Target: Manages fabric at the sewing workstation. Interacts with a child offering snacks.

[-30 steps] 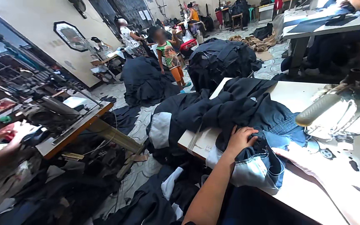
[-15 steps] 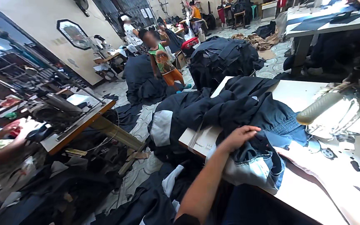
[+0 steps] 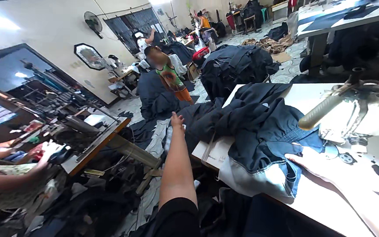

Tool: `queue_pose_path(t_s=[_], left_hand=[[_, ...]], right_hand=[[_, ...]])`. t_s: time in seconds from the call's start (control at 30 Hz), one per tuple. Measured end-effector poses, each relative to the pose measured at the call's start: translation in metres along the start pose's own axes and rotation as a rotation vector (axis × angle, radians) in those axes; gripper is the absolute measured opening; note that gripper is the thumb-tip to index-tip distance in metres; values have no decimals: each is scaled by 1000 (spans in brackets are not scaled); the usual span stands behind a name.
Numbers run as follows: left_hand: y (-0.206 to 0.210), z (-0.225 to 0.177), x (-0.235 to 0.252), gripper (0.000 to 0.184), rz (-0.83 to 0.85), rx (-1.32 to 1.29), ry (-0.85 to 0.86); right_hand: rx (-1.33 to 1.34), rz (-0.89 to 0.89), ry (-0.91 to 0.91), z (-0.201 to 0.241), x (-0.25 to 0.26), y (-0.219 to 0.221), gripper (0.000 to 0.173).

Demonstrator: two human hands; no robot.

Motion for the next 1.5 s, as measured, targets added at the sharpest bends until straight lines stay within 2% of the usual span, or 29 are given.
queue_pose_path(t_s=[0.23, 0.33, 0.5, 0.7, 0.87, 0.97, 1.07, 1.1, 1.17, 1.3, 1.37, 1.43, 1.5], left_hand=[[-14, 9, -4, 67, -71, -6, 18], [-16, -3, -3, 68, -76, -49, 43], [-27, -27, -7, 69, -96, -60, 61], [-46, -4, -3, 67, -113, -31, 32], [-46, 13, 1, 62, -22, 81, 21], [-37, 18, 0, 62, 68, 152, -16], [-33, 20, 1, 64, 81, 178, -45], [-34, 20, 2, 63, 73, 183, -45], [-39, 21, 5, 65, 51, 182, -46], [-72, 23, 6, 67, -38, 167, -38], [-99, 26, 5, 64, -120, 141, -38], [-130, 33, -2, 63, -232, 84, -46], [-164, 44, -7, 63, -333, 51, -65]], right_hand=[[149, -2, 65, 18, -9, 2, 37], [112, -45, -28, 3, -3, 4, 39], [147, -19, -30, 6, -1, 3, 33], [92, -45, 9, 6, -4, 5, 37], [34, -40, -144, -8, 3, 4, 30], [-54, -2, -243, -7, 2, 3, 35], [-47, -29, -485, -27, 12, 4, 30], [-31, -33, -489, -28, 14, 5, 27], [55, 22, -278, -6, 5, 5, 21], [59, 13, -251, 0, 5, 6, 19], [74, -7, -233, 0, 6, 5, 16], [24, -30, -327, -21, 13, 5, 17], [80, -64, -269, -11, 8, 8, 18]])
Point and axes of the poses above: each hand's wrist, its own x-axis towards the middle knuckle, its own y-axis out of the palm, z = x × y, the point moved 3 cm from there along x, towards the middle knuckle, and after that the axes turned 7 degrees about z, right-handed, at the moved point
